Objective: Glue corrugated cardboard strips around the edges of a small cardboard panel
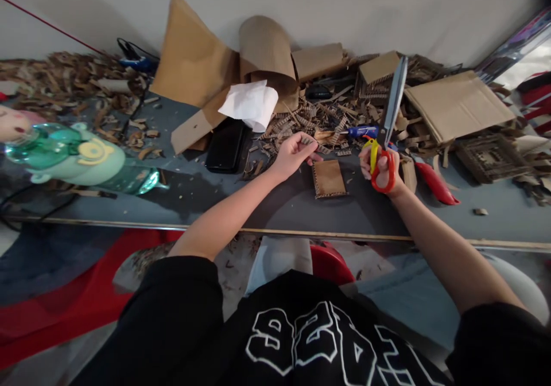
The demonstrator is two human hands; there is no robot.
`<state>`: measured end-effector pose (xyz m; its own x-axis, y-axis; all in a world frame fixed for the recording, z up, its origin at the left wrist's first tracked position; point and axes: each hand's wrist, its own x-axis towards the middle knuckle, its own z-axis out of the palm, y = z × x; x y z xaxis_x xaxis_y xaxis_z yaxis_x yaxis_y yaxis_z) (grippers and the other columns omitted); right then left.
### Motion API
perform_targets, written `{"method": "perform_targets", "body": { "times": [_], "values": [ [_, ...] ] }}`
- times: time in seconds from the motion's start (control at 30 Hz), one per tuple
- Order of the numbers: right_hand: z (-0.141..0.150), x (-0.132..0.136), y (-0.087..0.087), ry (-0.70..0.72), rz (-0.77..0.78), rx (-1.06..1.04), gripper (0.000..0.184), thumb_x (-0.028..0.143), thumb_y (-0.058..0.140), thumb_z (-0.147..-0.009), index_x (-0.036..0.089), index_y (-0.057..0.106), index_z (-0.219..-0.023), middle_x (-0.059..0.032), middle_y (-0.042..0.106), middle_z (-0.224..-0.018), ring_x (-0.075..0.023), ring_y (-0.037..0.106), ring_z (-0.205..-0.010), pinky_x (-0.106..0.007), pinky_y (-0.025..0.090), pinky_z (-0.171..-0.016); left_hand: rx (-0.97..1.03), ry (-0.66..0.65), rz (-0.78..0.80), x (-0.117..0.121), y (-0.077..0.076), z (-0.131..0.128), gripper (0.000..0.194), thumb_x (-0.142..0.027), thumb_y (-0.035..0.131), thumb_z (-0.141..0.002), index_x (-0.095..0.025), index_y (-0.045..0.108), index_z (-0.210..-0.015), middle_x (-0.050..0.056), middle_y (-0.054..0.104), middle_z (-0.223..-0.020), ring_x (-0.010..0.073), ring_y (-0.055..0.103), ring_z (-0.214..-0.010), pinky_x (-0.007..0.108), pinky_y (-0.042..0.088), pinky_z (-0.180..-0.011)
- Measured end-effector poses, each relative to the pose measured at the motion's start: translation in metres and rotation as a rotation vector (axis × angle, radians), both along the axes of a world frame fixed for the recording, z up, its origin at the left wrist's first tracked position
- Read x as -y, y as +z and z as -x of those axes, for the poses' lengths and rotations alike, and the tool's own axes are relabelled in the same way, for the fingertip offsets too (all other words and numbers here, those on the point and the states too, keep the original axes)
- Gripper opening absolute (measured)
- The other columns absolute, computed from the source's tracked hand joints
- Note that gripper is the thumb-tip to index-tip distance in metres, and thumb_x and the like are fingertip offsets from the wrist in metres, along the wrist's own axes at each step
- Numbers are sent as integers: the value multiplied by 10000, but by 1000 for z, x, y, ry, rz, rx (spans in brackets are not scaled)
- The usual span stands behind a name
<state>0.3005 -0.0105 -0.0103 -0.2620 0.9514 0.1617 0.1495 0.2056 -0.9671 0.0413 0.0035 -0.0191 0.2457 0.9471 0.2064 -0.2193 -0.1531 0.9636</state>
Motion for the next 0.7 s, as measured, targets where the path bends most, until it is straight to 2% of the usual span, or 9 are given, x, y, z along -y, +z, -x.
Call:
{"method": "perform_targets", "body": {
  "times": [0.13, 0.27, 0.4, 0.47, 0.57, 0.7],
  "values": [
    [1, 1, 7, 43, 77, 24, 730, 934, 502, -711, 258, 568, -979, 25, 410, -697, -114, 373, -568, -282, 345, -510, 13, 8, -16, 0, 1, -1, 517, -627, 748, -772, -174, 541, -913, -54, 624, -597, 96, 685, -566, 176, 466, -510],
    [1, 3, 5, 51, 25, -63, 790, 967, 535, -630, 267, 527, -998, 40, 392, -752, -83, 339, -510, -276, 263, -469, -35, 10, -21, 0, 1, 0, 528, -643, 770, -738, -169, 548, -811, -44, 626, -570, 68, 639, -520, 163, 442, -491],
    [-3, 7, 16, 150, 71, -40, 758, 880, 677, -628, 231, 548, -998, 3, 483, -826, -86, 409, -563, -275, 336, -511, -68, 23, -44, 1, 3, 0, 528, -647, 779, -727, -170, 554, -759, -27, 662, -615, 55, 619, -504, 162, 414, -462],
    [-6, 12, 27, 207, 146, 35, 756, 876, 662, -659, 208, 556, -998, -9, 508, -815, -86, 408, -570, -263, 343, -503, -64, 38, -41, 2, 5, 0, 542, -659, 785, -711, -173, 548, -746, -21, 682, -651, 66, 640, -517, 168, 413, -451],
    [-8, 22, 45, 297, 280, 263, 830, 947, 513, -698, 185, 549, -1025, -12, 502, -777, -102, 419, -583, -261, 378, -498, -21, 58, 0, 3, 9, -1, 558, -664, 799, -689, -181, 527, -755, -19, 702, -687, 111, 698, -568, 180, 424, -447],
    [-6, 35, 62, 384, 248, 575, 839, 973, 409, -719, 171, 533, -933, -66, 535, -857, -140, 471, -667, -293, 433, -543, 35, 55, 82, 2, 15, -4, 488, -624, 742, -784, -184, 533, -791, -8, 730, -715, 128, 710, -572, 185, 421, -440]
  ]
}}
